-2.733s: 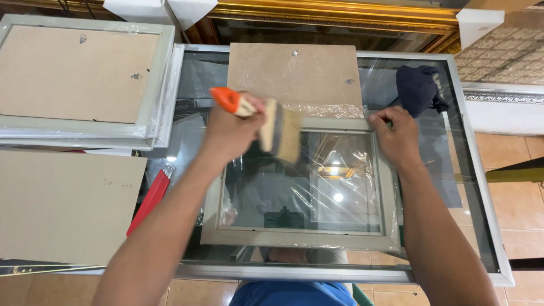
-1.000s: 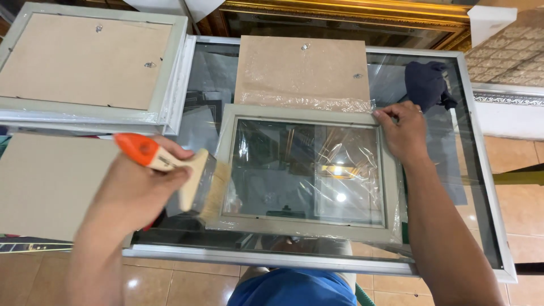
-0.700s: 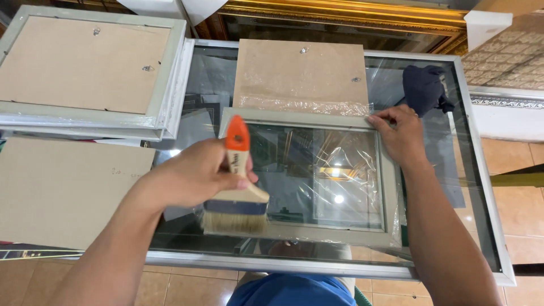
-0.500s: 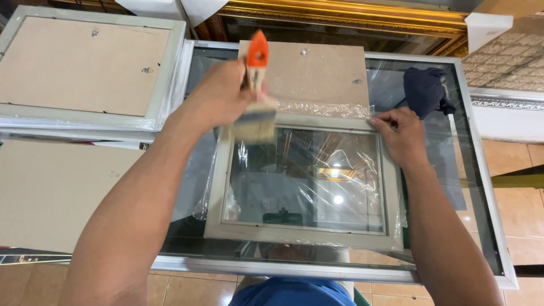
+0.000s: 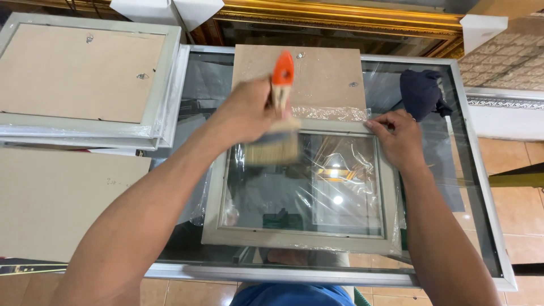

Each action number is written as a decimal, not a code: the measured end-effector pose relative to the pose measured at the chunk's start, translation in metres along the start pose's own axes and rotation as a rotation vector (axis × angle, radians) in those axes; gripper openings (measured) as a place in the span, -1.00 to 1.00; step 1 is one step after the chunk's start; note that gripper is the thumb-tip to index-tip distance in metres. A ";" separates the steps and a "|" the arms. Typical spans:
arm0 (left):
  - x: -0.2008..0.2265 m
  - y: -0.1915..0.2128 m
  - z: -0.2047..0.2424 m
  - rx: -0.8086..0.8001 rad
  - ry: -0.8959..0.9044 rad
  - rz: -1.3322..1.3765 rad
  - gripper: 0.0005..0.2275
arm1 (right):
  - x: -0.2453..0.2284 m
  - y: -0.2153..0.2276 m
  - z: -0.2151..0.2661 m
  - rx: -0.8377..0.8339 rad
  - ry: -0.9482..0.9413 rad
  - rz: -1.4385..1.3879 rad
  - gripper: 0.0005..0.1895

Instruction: Cleaning the glass and assembling a photo frame.

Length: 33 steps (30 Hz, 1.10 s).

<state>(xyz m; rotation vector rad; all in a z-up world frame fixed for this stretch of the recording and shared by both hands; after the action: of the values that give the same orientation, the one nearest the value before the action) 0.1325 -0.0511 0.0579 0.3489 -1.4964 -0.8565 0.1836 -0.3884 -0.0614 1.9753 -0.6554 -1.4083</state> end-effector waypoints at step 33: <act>0.063 -0.040 -0.057 0.148 -0.107 0.052 -0.57 | -0.027 0.010 0.002 0.054 0.107 0.000 -0.86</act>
<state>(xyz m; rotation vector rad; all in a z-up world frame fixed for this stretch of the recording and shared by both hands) 0.1663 -0.1376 0.0704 0.3766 -1.6661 -0.7340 0.1733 -0.3767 -0.0373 2.0765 -0.6508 -1.2867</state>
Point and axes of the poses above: each hand's wrist, its own z-axis away from the middle knuckle, its own y-axis out of the back of the hand, x = y × z, the point moved 8 cm from there along -z, towards the middle knuckle, and after that the axes turned 3 degrees about -x, right-handed, at the moved point
